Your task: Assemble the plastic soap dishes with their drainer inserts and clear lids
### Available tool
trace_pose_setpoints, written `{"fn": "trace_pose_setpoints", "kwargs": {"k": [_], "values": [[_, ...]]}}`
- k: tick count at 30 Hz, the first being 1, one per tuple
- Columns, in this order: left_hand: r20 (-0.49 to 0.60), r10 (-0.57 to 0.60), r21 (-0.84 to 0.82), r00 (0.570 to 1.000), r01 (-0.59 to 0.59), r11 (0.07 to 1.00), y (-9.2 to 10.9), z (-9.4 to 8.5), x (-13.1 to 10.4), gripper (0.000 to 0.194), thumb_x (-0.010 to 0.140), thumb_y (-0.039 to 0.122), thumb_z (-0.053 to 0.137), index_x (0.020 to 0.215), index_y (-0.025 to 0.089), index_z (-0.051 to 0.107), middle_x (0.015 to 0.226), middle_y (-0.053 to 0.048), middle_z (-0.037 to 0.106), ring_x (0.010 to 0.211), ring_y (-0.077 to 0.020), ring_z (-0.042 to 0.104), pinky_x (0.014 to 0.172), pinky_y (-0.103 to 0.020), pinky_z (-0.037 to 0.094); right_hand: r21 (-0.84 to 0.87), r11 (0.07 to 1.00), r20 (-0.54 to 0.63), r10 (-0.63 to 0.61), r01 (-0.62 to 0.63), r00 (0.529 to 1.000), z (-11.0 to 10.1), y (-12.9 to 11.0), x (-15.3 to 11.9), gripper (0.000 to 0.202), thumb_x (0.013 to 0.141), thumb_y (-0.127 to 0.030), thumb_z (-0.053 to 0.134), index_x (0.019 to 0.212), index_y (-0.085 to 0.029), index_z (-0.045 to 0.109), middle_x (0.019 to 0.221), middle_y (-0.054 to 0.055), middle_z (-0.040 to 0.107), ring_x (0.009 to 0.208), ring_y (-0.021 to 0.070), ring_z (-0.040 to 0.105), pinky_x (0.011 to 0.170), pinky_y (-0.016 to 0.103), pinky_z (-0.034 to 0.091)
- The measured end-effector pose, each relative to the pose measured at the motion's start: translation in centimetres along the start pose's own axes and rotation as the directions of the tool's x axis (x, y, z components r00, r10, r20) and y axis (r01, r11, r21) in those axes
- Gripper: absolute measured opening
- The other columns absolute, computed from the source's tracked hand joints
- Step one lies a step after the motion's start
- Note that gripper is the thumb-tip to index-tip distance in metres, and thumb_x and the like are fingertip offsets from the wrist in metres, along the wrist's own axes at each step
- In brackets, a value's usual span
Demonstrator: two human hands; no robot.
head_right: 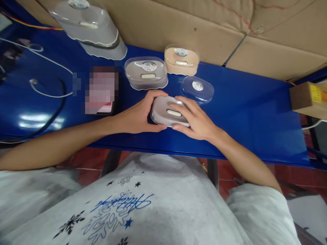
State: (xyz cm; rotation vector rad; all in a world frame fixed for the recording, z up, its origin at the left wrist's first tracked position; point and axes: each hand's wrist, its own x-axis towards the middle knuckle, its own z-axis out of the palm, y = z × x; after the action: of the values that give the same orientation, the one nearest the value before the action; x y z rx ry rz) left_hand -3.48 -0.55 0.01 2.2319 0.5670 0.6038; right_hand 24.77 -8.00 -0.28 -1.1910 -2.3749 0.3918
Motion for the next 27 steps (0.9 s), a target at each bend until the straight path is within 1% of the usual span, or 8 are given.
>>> {"fn": "trace_pose_setpoints", "kwargs": {"k": [3, 7, 12, 15, 17, 20, 24, 27], "values": [[0.002, -0.006, -0.035, 1.0, 0.007, 0.999, 0.0, -0.2, 0.0, 0.096, 0.085, 0.047, 0.086, 0.162, 0.024, 0.032, 0.17, -0.021, 0.045, 0.156, -0.0371, 0.053, 0.129, -0.054, 0.046, 0.047, 0.999, -0.033, 0.022, -0.02, 0.999, -0.1, -0.2, 0.0, 0.076, 0.106, -0.077, 0.052, 0.167, -0.03, 0.054, 0.172, 0.017, 0.056, 0.16, 0.0415, 0.054, 0.133, 0.065, 0.046], [0.032, 0.056, 0.009, 0.998, -0.056, 0.998, -0.5, -0.1, -0.1, 0.1, 0.084, 0.038, 0.087, 0.165, 0.025, 0.031, 0.173, -0.022, 0.044, 0.161, -0.0393, 0.048, 0.133, -0.058, 0.042, 0.098, 0.995, -0.109, 0.024, -0.013, 0.994, -0.6, -0.3, 0.3, 0.065, 0.11, -0.069, 0.051, 0.162, -0.031, 0.059, 0.165, 0.014, 0.064, 0.154, 0.0373, 0.061, 0.129, 0.062, 0.05], [0.078, 0.038, 0.067, 0.996, -0.044, 0.997, -0.7, -0.8, -0.5, 0.119, 0.083, 0.039, 0.09, 0.176, 0.027, 0.018, 0.181, -0.022, 0.036, 0.161, -0.0408, 0.05, 0.129, -0.059, 0.045, 0.064, 0.995, -0.141, 0.086, -0.077, 0.986, -1.6, 0.6, 0.6, 0.056, 0.107, -0.065, 0.061, 0.152, -0.033, 0.066, 0.157, 0.011, 0.071, 0.146, 0.0371, 0.068, 0.125, 0.062, 0.054], [0.204, -0.028, 0.157, 0.979, -0.005, 0.988, -0.2, -2.2, -1.1, 0.126, 0.082, 0.043, 0.093, 0.18, 0.032, 0.015, 0.173, -0.02, 0.051, 0.151, -0.0418, 0.059, 0.125, -0.06, 0.046, -0.067, 0.99, -0.176, 0.114, -0.127, 0.978, -1.7, 2.0, 0.6, 0.059, 0.102, -0.069, 0.067, 0.146, -0.03, 0.07, 0.158, 0.016, 0.069, 0.147, 0.041, 0.066, 0.125, 0.066, 0.053], [0.287, -0.063, 0.24, 0.956, -0.008, 0.971, 0.5, -3.0, -1.5, 0.118, 0.085, 0.04, 0.089, 0.18, 0.036, 0.019, 0.165, -0.016, 0.06, 0.147, -0.0421, 0.06, 0.124, -0.062, 0.044, -0.122, 0.982, -0.182, 0.118, -0.141, 0.976, -1.6, 2.9, 0.5, 0.061, 0.101, -0.071, 0.069, 0.146, -0.03, 0.07, 0.16, 0.017, 0.067, 0.149, 0.0427, 0.064, 0.126, 0.067, 0.051], [0.357, -0.039, 0.278, 0.933, -0.067, 0.958, 1.3, -3.2, -1.8, 0.109, 0.087, 0.039, 0.087, 0.178, 0.038, 0.027, 0.163, -0.015, 0.06, 0.147, -0.043, 0.057, 0.124, -0.062, 0.04, -0.134, 0.982, -0.16, 0.114, -0.136, 0.98, -1.1, 3.5, 0.5, 0.066, 0.099, -0.072, 0.07, 0.151, -0.031, 0.066, 0.164, 0.016, 0.062, 0.153, 0.0442, 0.059, 0.128, 0.069, 0.047], [0.375, -0.016, 0.306, 0.927, -0.108, 0.946, 1.6, -2.0, -1.5, 0.095, 0.084, 0.046, 0.091, 0.168, 0.035, 0.047, 0.158, -0.014, 0.06, 0.145, -0.0431, 0.054, 0.126, -0.06, 0.035, -0.125, 0.984, -0.125, 0.11, -0.125, 0.986, -0.5, 3.3, 0.4, 0.074, 0.098, -0.077, 0.07, 0.157, -0.033, 0.062, 0.171, 0.016, 0.054, 0.16, 0.0459, 0.051, 0.131, 0.071, 0.041], [0.38, -0.001, 0.343, 0.925, -0.14, 0.929, 1.7, -1.5, -1.3, 0.085, 0.083, 0.051, 0.094, 0.158, 0.031, 0.059, 0.156, -0.016, 0.058, 0.145, -0.0425, 0.052, 0.126, -0.06, 0.034, -0.103, 0.986, -0.1, 0.124, -0.134, 0.987, -0.8, 3.3, 0.4, 0.074, 0.103, -0.08, 0.056, 0.162, -0.033, 0.057, 0.171, 0.016, 0.055, 0.16, 0.0447, 0.05, 0.13, 0.072, 0.039]]}}
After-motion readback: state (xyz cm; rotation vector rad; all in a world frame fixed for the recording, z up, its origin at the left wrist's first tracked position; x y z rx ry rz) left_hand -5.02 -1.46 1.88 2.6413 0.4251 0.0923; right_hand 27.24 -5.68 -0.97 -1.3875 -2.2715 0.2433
